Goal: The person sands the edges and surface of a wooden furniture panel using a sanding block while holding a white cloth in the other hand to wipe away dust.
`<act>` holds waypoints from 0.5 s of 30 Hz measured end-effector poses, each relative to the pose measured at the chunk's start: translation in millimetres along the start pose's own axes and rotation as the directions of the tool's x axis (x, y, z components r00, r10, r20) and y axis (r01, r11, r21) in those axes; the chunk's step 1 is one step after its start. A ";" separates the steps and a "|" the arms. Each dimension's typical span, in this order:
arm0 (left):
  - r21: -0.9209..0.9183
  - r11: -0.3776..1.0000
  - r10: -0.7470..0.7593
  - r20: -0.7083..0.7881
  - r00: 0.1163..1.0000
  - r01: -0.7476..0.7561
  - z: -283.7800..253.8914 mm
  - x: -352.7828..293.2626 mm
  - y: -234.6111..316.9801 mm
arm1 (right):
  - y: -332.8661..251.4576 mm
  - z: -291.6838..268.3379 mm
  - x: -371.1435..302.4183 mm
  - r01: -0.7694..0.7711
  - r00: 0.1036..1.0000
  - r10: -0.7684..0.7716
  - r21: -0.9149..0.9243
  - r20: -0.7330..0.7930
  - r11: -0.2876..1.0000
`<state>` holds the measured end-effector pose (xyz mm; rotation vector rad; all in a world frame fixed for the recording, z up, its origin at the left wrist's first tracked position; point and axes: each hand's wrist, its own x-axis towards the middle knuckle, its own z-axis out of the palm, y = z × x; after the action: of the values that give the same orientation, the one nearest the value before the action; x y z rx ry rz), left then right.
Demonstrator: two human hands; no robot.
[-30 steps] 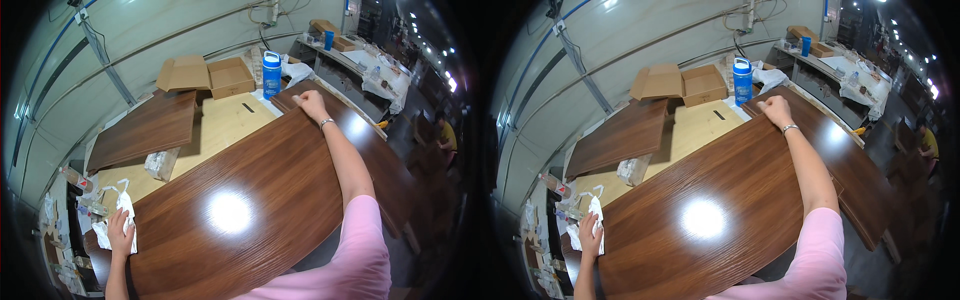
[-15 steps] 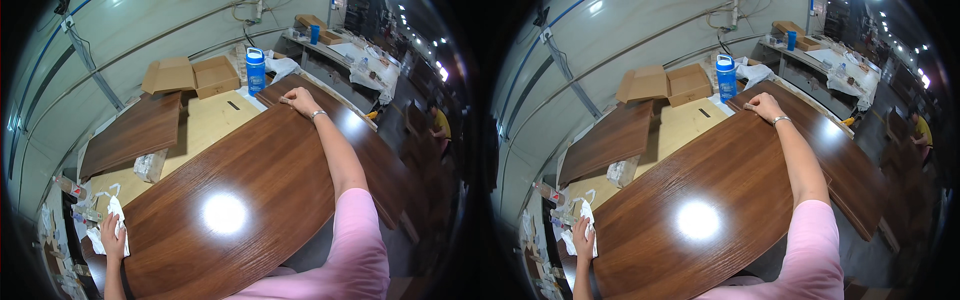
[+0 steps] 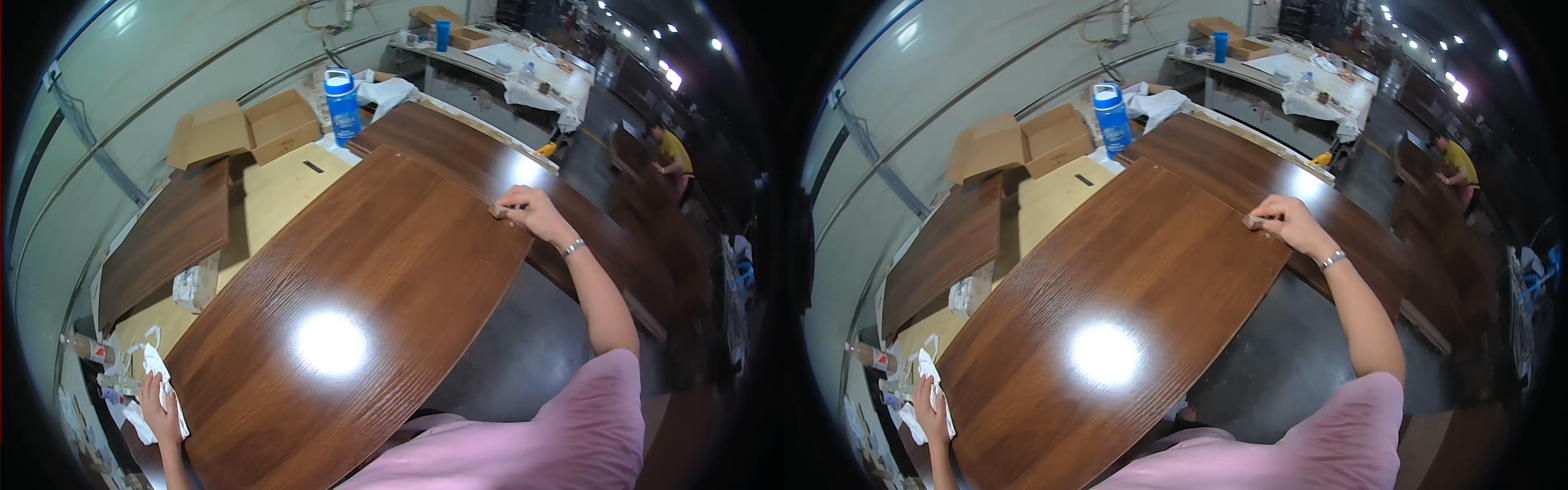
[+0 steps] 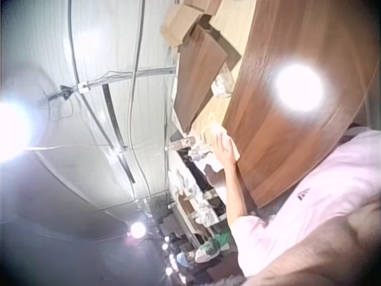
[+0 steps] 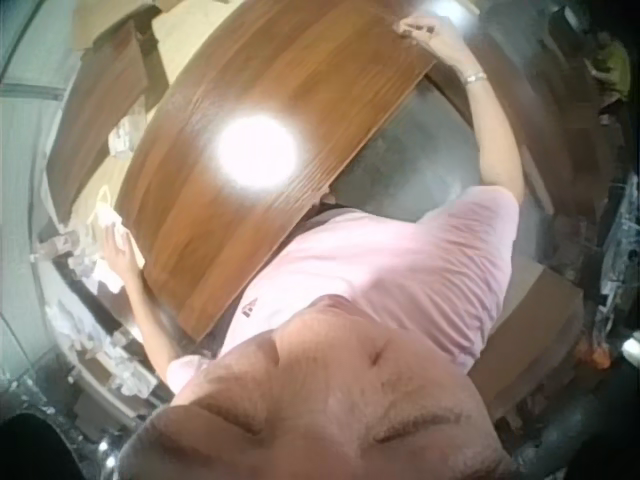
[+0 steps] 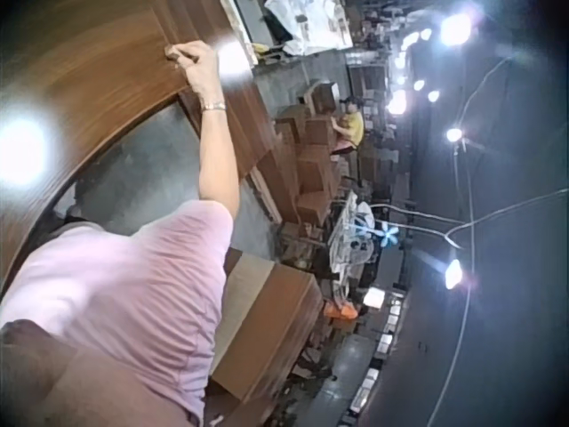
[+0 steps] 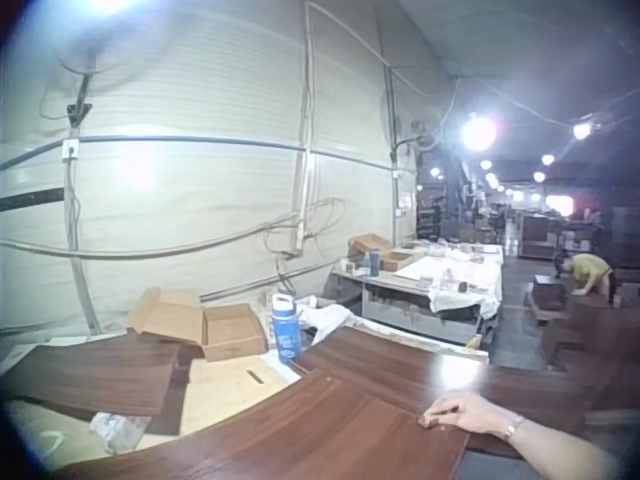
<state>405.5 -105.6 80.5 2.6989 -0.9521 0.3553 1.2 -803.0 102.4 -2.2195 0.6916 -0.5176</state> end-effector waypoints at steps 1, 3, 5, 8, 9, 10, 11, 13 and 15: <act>0.012 1.000 -0.002 -0.006 1.000 0.002 1.5 0.7 -0.6 | 4.1 -8.9 -18.4 0.018 1.000 -0.018 -0.043 0.002 0.999; 0.013 1.000 0.019 0.011 1.000 -0.019 0.9 1.3 -2.0 | 7.9 -20.9 -51.1 0.067 0.997 -0.071 -0.110 -0.031 0.992; 0.018 1.000 0.000 -0.024 1.000 0.001 1.5 0.0 -4.8 | -0.2 -29.1 -75.4 0.037 0.998 -0.046 -0.171 -0.049 0.985; -0.001 1.000 0.015 -0.033 0.999 -0.015 5.7 5.3 -5.3 | 0.7 -29.0 -93.8 0.059 0.980 -0.111 -0.286 -0.168 0.957; -0.008 1.000 0.007 -0.044 0.999 -0.007 7.2 6.0 -5.8 | -2.0 -23.9 -95.4 0.079 0.954 -0.168 -0.330 -0.248 0.941; 0.011 1.000 -0.001 -0.042 0.999 0.001 5.8 7.2 -5.7 | -17.8 -10.6 -96.1 0.066 0.939 -0.141 -0.238 -0.314 0.969; 0.016 1.000 0.009 -0.040 0.999 -0.008 6.8 5.8 -6.6 | -25.0 1.1 -96.2 0.096 0.930 -0.172 -0.236 -0.325 0.967; 0.016 1.000 0.006 -0.057 0.998 -0.005 8.3 2.5 -14.1 | -45.3 26.7 -100.1 0.154 0.934 -0.218 -0.230 -0.285 0.961; 0.005 1.000 0.017 -0.051 0.999 -0.017 8.0 3.8 -12.5 | -41.5 32.8 -104.6 0.143 0.922 -0.227 -0.269 -0.313 0.952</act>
<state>417.5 -100.9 72.2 2.6742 -0.9617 0.4282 -48.5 -697.0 96.9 -2.4673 0.7546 -0.9788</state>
